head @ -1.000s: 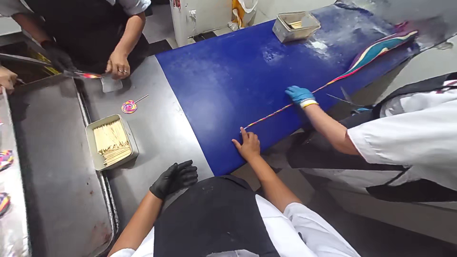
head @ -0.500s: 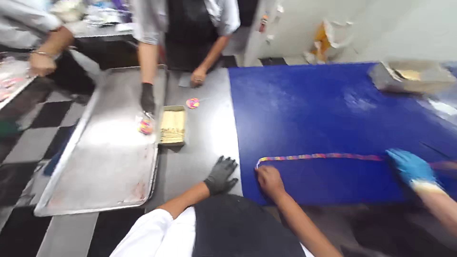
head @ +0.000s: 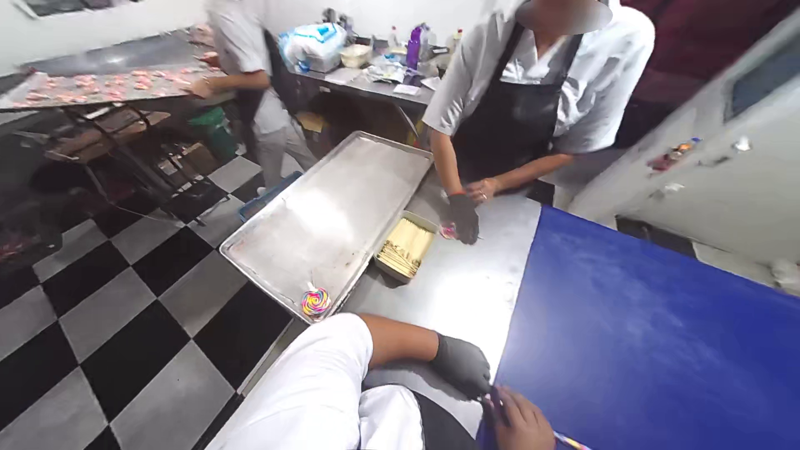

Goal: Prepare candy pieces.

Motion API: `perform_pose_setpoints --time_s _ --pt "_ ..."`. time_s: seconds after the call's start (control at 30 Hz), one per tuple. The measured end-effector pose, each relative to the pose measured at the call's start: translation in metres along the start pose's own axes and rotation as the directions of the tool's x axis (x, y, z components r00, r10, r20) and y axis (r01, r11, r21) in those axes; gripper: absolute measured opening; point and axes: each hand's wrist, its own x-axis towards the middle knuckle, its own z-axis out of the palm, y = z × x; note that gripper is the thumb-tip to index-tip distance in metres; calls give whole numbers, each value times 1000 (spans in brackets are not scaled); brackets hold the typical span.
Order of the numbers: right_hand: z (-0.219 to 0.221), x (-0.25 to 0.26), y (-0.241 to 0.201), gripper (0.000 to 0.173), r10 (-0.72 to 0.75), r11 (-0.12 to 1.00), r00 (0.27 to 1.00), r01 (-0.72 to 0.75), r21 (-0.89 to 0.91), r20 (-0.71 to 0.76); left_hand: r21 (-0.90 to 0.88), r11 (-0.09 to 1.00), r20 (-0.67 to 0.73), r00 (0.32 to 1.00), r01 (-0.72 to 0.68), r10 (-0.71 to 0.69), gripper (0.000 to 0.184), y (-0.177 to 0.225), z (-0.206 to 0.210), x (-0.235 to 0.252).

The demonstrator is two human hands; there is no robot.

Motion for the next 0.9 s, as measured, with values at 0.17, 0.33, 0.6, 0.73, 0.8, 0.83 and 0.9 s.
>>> perform_pose_setpoints --time_s 0.17,0.33,0.6,0.73,0.8,0.83,0.9 --pt "7 -10 17 23 43 999 999 -43 9 -24 156 967 106 977 -201 186 25 3 -2 28" --pt "10 -12 11 30 195 967 978 -205 -152 -76 236 971 -145 989 40 -5 28 -14 -3 35" --pt "0 5 -24 31 -64 997 948 46 63 313 263 830 -146 871 492 -470 46 -27 -31 52" --pt "-29 11 -3 43 -19 1000 954 14 18 301 214 738 -253 766 639 -590 36 -87 -80 100" --pt "-42 21 13 41 48 998 994 -44 -40 99 203 804 -228 825 559 -516 33 -83 -78 140" --pt "-46 30 19 40 49 997 999 -49 -57 7 209 847 -204 869 489 -451 31 -72 -70 162" --pt "-53 49 28 53 -10 1000 999 9 -21 -44 261 912 -136 948 315 -289 36 -39 -38 208"
